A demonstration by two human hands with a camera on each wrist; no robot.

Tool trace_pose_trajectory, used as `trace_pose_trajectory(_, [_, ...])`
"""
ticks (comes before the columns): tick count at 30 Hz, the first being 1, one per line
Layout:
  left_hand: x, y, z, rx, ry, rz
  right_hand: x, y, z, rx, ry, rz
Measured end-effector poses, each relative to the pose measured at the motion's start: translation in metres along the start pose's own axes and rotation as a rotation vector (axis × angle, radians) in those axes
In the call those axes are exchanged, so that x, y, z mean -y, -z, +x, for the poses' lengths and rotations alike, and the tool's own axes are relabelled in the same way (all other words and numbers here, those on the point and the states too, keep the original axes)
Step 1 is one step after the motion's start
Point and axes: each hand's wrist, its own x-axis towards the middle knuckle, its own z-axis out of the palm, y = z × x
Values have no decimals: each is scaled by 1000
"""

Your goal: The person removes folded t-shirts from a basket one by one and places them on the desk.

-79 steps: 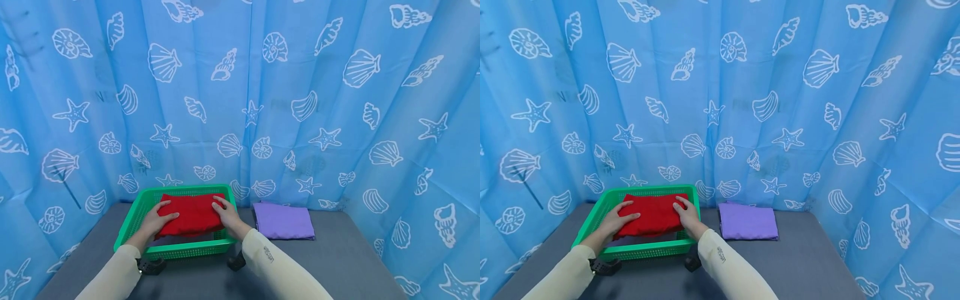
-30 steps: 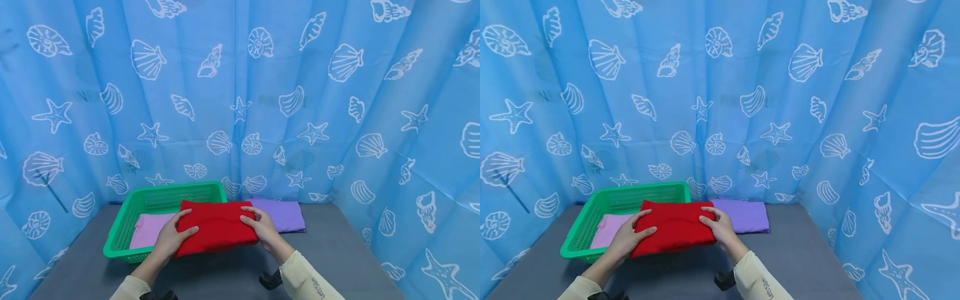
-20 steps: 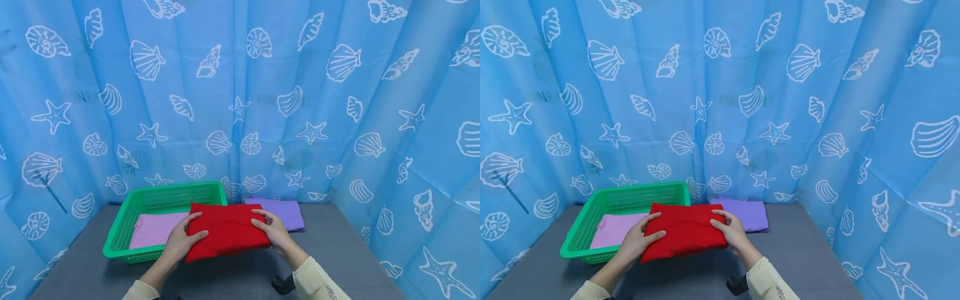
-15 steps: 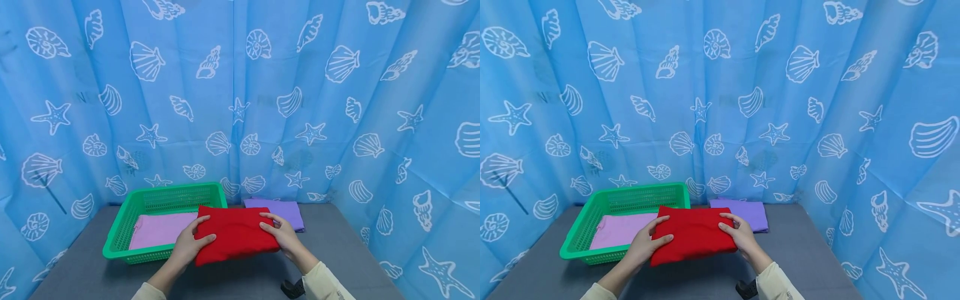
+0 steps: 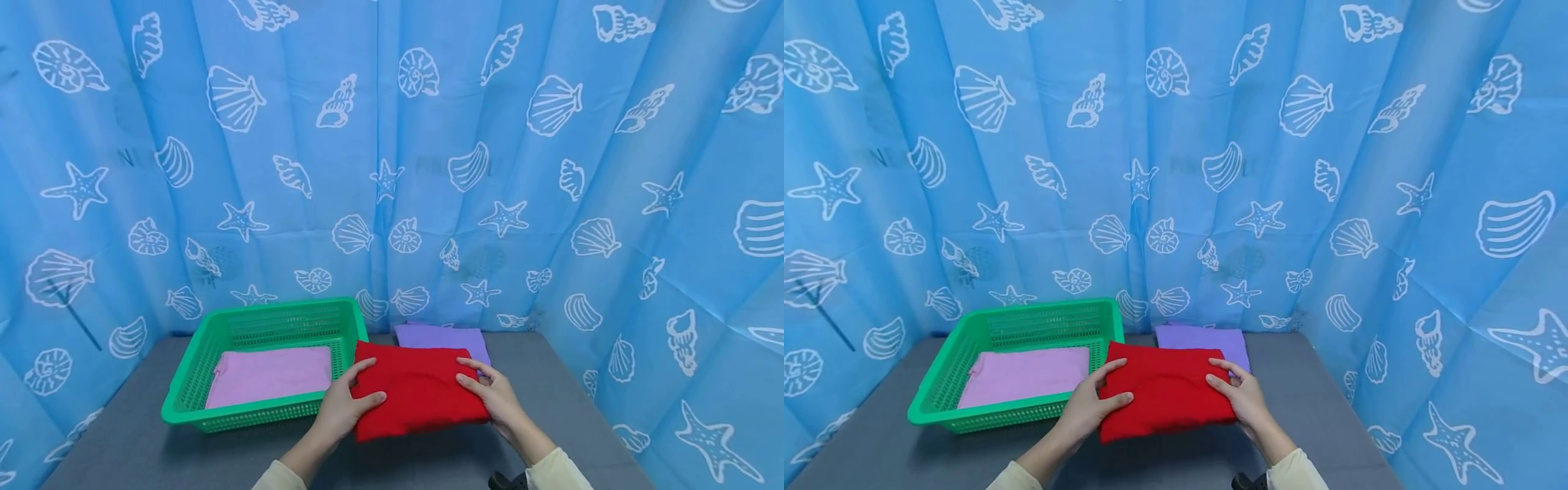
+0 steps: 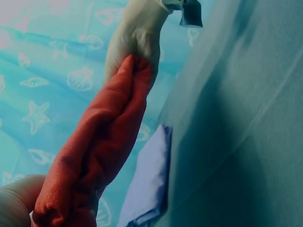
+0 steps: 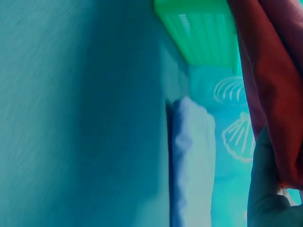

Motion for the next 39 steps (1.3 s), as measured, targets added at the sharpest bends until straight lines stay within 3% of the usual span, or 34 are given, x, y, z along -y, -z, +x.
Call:
trace_pose_trajectory(13, [16, -46, 3, 20, 3, 35, -27, 32, 1, -61, -67, -49])
trace_pose_trajectory(20, [20, -73, 12, 74, 26, 5, -37, 58, 4, -81, -86, -88])
trace_pose_trajectory(34, [26, -146, 32, 107, 64, -25, -64, 117, 8, -122, -101, -166])
trace_pose_trajectory(39, [32, -164, 38, 121, 62, -31, -71, 132, 11, -109, -86, -229])
